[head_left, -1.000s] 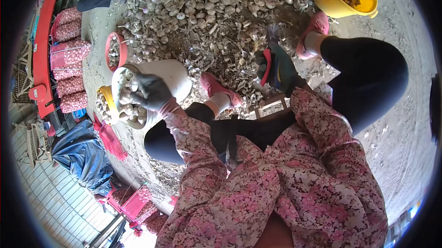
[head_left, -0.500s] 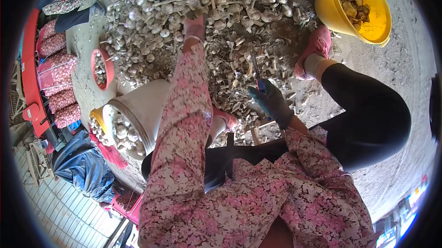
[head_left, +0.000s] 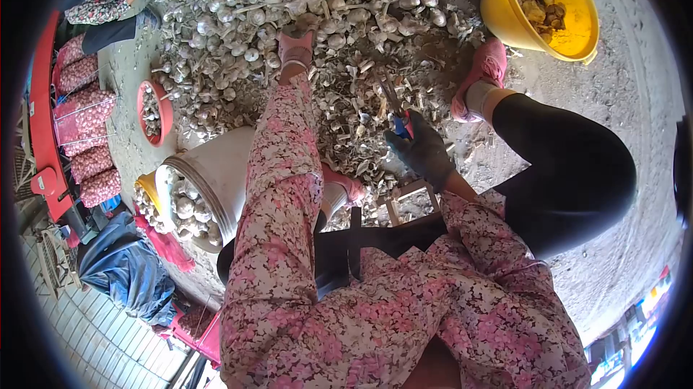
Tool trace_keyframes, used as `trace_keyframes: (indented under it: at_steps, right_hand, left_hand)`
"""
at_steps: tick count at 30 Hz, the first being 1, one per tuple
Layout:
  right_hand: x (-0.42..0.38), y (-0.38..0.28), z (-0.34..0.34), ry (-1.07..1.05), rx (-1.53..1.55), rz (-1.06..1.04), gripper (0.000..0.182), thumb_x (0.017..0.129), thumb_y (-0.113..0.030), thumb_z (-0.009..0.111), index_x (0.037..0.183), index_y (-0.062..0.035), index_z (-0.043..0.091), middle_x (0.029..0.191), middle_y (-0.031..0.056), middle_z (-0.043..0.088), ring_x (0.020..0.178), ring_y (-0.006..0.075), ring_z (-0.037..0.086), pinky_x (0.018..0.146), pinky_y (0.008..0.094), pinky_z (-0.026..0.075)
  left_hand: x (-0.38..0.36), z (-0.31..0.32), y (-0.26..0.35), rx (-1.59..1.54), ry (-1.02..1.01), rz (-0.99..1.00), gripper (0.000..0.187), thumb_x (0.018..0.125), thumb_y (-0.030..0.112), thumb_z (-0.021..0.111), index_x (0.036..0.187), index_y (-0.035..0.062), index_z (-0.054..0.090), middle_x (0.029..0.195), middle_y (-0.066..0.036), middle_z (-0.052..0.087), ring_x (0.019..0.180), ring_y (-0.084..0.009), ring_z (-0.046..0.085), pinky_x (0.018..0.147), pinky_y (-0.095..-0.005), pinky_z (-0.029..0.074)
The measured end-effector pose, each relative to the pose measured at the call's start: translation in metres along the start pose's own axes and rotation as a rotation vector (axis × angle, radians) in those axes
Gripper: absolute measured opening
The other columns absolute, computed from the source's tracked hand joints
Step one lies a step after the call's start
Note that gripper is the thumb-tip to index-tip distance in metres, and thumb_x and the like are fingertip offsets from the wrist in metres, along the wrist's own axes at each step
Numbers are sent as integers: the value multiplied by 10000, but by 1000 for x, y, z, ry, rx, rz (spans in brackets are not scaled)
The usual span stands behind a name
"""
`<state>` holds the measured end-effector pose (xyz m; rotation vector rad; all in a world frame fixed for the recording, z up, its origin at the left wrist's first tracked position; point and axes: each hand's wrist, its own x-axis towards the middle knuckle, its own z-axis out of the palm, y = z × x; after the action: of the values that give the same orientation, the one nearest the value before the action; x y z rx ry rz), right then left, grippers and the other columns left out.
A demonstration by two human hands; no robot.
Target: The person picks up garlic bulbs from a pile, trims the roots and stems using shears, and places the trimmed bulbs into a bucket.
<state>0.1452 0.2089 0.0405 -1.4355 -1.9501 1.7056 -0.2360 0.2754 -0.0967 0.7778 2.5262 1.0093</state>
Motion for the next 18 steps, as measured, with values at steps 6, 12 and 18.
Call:
trace_keyframes:
  at_steps: [6, 12, 18]
  right_hand:
    - [-15, -13, 2, -102, 87, 126, 455, 828, -389, 685, 1110, -68, 528, 944, 127, 654, 879, 283, 651, 781, 381, 496]
    - [-2, -11, 14, -51, 17, 116, 443, 819, -380, 693, 1109, -86, 533, 918, 114, 656, 867, 279, 653, 781, 376, 500]
    - [11, -7, 15, 2, 35, 105, 465, 810, -376, 703, 1108, -64, 529, 918, 128, 659, 870, 304, 652, 773, 387, 499]
  left_hand:
    - [53, 27, -39, 314, -133, -62, 541, 760, 272, 752, 1212, 53, 549, 1091, -85, 662, 936, -240, 635, 781, -369, 512]
    - [69, 49, -42, 369, -88, -73, 592, 699, 363, 791, 1168, 58, 597, 1125, -99, 657, 967, -263, 638, 819, -353, 513]
    - [-13, 24, 2, -318, -141, -63, 521, 704, 151, 796, 1165, 31, 586, 981, -96, 676, 879, -194, 643, 746, -316, 538]
